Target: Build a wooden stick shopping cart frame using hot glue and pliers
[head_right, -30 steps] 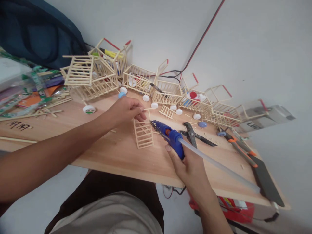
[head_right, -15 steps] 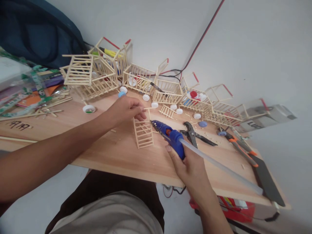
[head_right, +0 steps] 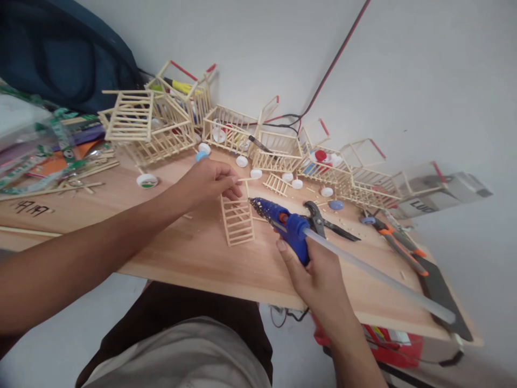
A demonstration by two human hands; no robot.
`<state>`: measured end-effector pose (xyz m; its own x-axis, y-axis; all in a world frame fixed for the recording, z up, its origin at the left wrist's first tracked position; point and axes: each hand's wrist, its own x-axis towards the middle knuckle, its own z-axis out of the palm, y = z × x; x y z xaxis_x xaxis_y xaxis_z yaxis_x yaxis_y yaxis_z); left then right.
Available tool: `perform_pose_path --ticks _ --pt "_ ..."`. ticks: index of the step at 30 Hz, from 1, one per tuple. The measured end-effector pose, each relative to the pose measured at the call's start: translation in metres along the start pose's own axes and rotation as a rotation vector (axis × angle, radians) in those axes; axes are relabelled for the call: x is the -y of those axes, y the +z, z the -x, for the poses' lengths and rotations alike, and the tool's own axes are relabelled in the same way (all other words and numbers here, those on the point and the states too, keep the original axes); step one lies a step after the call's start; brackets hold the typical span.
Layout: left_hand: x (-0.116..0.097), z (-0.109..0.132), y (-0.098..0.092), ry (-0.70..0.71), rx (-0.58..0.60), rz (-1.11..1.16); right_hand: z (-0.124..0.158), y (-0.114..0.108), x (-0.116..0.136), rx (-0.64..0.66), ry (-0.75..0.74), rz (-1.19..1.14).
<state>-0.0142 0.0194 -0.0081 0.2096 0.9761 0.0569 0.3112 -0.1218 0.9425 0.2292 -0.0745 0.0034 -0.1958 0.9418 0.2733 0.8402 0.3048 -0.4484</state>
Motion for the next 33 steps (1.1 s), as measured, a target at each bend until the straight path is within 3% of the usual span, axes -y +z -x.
perform_pose_path --ticks 8,14,20,23,26,29,31,33 --pt "-0.001 0.0 0.0 -0.007 -0.008 -0.007 0.001 -0.003 -0.001 -0.024 0.082 -0.145" --pt "-0.001 0.0 0.001 -0.013 -0.007 -0.001 0.005 -0.006 -0.005 -0.012 0.21 -0.482" --pt "0.002 -0.001 0.001 0.001 -0.006 0.005 0.001 -0.016 0.015 -0.041 0.253 -0.905" --pt "0.003 -0.002 0.001 -0.007 -0.01 0.007 -0.001 -0.018 0.018 -0.007 0.28 -1.0" --pt "0.003 -0.002 0.001 -0.015 -0.01 0.019 0.0 -0.014 0.008 0.04 0.311 -0.928" --pt "0.001 -0.001 0.001 -0.024 -0.007 0.034 0.005 -0.009 -0.01 0.122 0.328 -0.697" --pt "-0.001 0.0 0.001 -0.026 -0.006 0.036 0.01 -0.008 -0.018 0.135 0.28 -0.516" --pt "-0.001 0.0 0.001 -0.027 -0.008 0.034 0.014 -0.01 -0.021 0.069 0.17 -0.327"
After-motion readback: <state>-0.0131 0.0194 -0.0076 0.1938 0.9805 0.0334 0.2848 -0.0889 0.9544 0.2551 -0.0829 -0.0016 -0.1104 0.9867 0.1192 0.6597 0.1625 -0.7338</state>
